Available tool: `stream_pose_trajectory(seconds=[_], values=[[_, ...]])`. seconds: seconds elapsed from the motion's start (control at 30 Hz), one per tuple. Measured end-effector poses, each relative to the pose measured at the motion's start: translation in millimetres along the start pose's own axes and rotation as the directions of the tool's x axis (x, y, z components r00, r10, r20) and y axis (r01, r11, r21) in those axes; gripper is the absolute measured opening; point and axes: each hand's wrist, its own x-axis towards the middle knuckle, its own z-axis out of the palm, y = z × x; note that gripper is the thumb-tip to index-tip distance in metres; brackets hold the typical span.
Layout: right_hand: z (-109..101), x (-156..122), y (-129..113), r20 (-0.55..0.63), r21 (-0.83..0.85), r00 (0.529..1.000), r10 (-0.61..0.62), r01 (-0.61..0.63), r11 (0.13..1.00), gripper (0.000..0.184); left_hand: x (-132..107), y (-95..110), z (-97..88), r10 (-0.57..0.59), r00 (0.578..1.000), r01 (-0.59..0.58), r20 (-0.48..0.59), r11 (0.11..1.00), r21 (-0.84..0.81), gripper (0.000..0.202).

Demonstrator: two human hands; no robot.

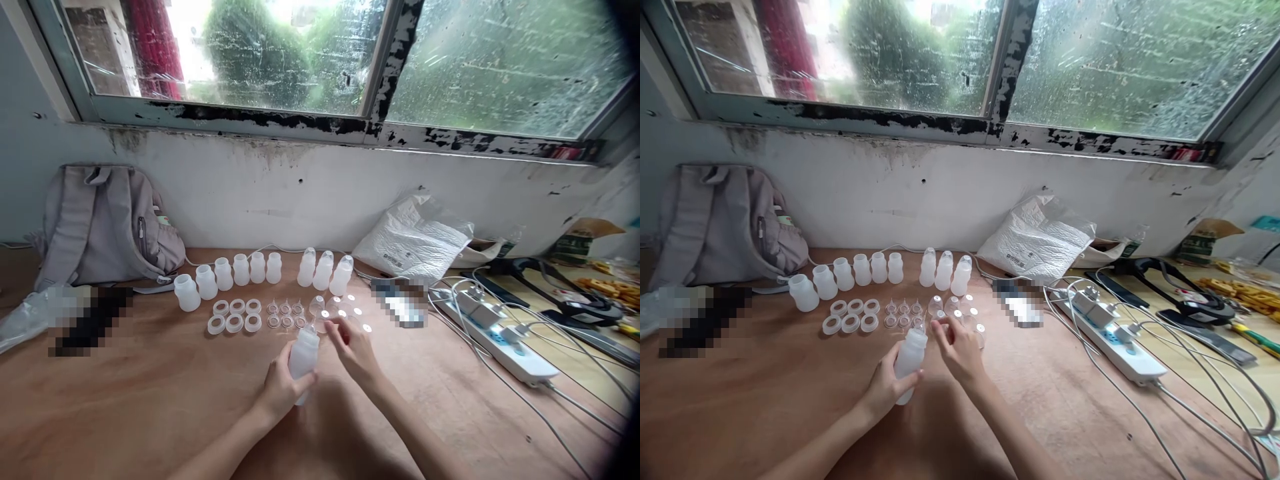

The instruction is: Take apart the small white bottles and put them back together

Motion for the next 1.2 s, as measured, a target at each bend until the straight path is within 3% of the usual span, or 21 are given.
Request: stream_pose_trajectory(seconds=[0.13,0.23,0.43,0.5,0.53,0.6,0.7,0.8,0.87,0.93,1.03,1.2], values=[[15.4,5.8,-33.1,0.047,0.023,0.998,0.053,-0.054,0.998,0.032,-0.3,2.5,-6.0,0.059,0.998,-0.057,-0.014,0.992,0.111,0.033],[26.6,11.4,-39.4,0.074,0.152,0.994,0.086,-0.096,0.984,0.036,2.2,3.5,-11.3,0.046,0.999,-0.047,0.005,0.995,0.087,0.029],[34.4,12.8,-32.6,0.132,0.464,0.986,0.099,-0.15,0.873,0.035,8.1,3.3,-17.4,-0.051,0.988,0.07,0.143,0.988,-0.134,0.018],[33.9,10.5,-31.4,0.155,0.542,0.983,0.102,-0.171,0.823,0.034,7.0,1.7,-17.9,-0.093,0.963,0.166,0.255,0.944,-0.285,0.019],[33.2,9.4,-31.3,0.196,0.589,0.975,0.101,-0.199,0.783,0.033,5.9,0.3,-18.2,-0.118,0.931,0.253,0.344,0.89,-0.38,0.021],[30.3,8.3,-31.8,0.332,0.681,0.941,0.06,-0.283,0.675,0.032,3.6,-4.1,-19.7,-0.116,0.83,0.462,0.545,0.689,-0.559,0.03],[23.4,10.3,-32.3,0.452,0.769,0.888,-0.086,-0.339,0.542,0.033,2.9,-12.3,-24.1,0.052,0.687,0.663,0.725,0.363,-0.654,0.043],[18.3,14.7,-28.9,0.372,0.799,0.92,-0.122,-0.251,0.546,0.044,6.7,-19.1,-30.1,0.157,0.647,0.706,0.746,0.247,-0.664,0.047],[18.1,16.4,-24.8,0.341,0.798,0.933,-0.11,-0.226,0.559,0.04,10.5,-21.7,-33.7,0.166,0.649,0.706,0.743,0.232,-0.669,0.047],[19.9,16.1,-20.5,0.381,0.798,0.918,-0.108,-0.268,0.54,0.033,14.4,-23.1,-36.5,0.165,0.653,0.699,0.74,0.246,-0.672,0.048],[23.0,14.1,-16.2,0.426,0.802,0.901,-0.078,-0.337,0.493,0.027,18.7,-23.2,-40.8,0.131,0.681,0.647,0.72,0.352,-0.676,0.046],[20.9,14.2,-16.8,0.279,0.874,0.96,-0.002,-0.253,0.414,0.023,21.8,-19.6,-51.4,0.074,0.661,0.612,0.747,0.523,-0.593,0.05]])
